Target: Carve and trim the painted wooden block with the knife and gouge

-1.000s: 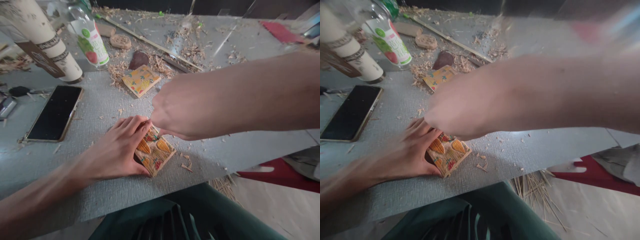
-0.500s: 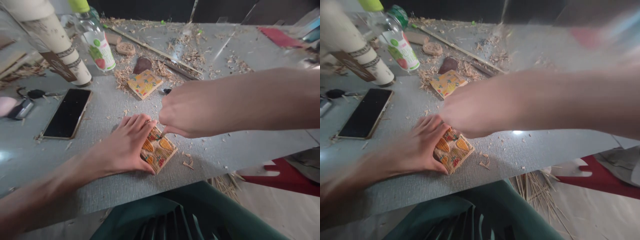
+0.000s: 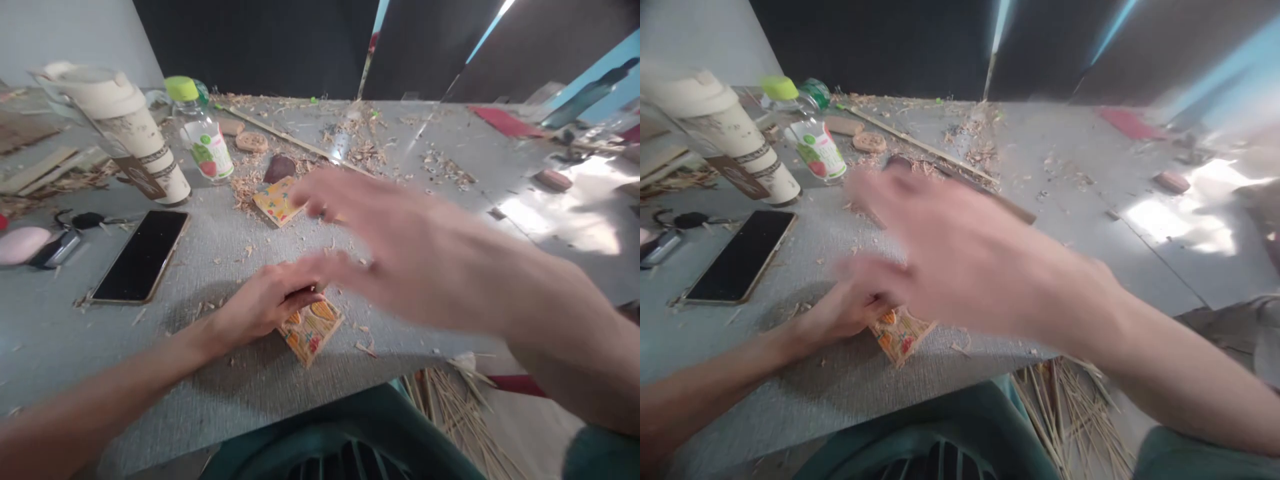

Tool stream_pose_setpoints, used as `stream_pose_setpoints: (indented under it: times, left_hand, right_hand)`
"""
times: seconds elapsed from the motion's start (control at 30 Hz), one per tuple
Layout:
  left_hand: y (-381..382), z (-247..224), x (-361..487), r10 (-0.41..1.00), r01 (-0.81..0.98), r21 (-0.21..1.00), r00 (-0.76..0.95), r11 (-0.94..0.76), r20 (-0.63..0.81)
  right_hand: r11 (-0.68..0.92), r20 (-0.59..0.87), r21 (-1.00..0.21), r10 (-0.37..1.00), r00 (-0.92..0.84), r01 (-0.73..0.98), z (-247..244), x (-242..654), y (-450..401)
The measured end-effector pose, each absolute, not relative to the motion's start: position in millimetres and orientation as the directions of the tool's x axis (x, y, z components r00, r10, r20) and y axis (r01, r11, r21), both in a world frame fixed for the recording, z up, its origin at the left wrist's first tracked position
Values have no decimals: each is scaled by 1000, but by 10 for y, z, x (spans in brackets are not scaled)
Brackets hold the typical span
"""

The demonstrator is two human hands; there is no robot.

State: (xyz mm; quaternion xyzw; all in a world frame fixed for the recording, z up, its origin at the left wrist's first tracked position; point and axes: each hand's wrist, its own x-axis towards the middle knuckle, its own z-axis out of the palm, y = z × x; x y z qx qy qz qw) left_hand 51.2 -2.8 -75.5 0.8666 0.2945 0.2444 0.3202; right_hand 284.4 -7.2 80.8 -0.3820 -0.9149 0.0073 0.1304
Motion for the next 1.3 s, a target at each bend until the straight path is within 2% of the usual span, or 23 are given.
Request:
stream_pose_setpoints:
  times: [0.03,0.07,0.1,0.17,0.27,0.37,0.47,0.63,0.73,0.83,0.9,1.13,1.3]
  left_hand:
    - [-30,-727,508,651,341,690,717,-638,248]
    - [-26,-693,502,636,328,680,725,-655,263]
    - [-13,-659,494,625,319,671,729,-670,277]
    - [35,-599,469,629,320,659,717,-681,302]
    - [139,-561,417,665,346,657,674,-670,322]
    - [213,-569,381,699,376,661,638,-649,324]
    - [221,-579,375,720,398,665,620,-632,314]
    - [200,-560,386,730,416,668,619,-617,288]
    - [207,-553,384,733,415,676,619,-609,281]
    - [205,-547,381,740,411,684,609,-603,286]
    - [194,-536,380,743,409,688,604,-600,289]
    - [180,-517,386,733,399,683,612,-612,299]
    - [192,-543,385,737,398,688,605,-607,300]
  right_hand:
    - [594,359,-160,779,-514,789,854,2989,62]
    - [383,419,-176,863,-283,907,862,3170,233]
    - [244,429,-184,892,-146,952,831,3375,424]
    - [86,359,-185,933,-15,979,662,3796,785]
    - [17,150,-158,989,7,987,250,4252,1097]
    - [30,6,-134,1000,-29,991,-147,4408,1149]
    - [0,8,-140,1000,1,990,-333,4437,1107]
    - [-8,178,-184,983,41,983,-89,4525,740]
    - [113,310,-179,949,-54,977,155,4479,219]
    - [306,355,-166,905,-232,938,294,4316,-314]
    - [367,397,-161,874,-280,916,321,4205,-550]
    - [453,480,-138,808,-341,881,273,4100,-690]
    - [420,519,-174,808,-280,891,280,4079,-694]
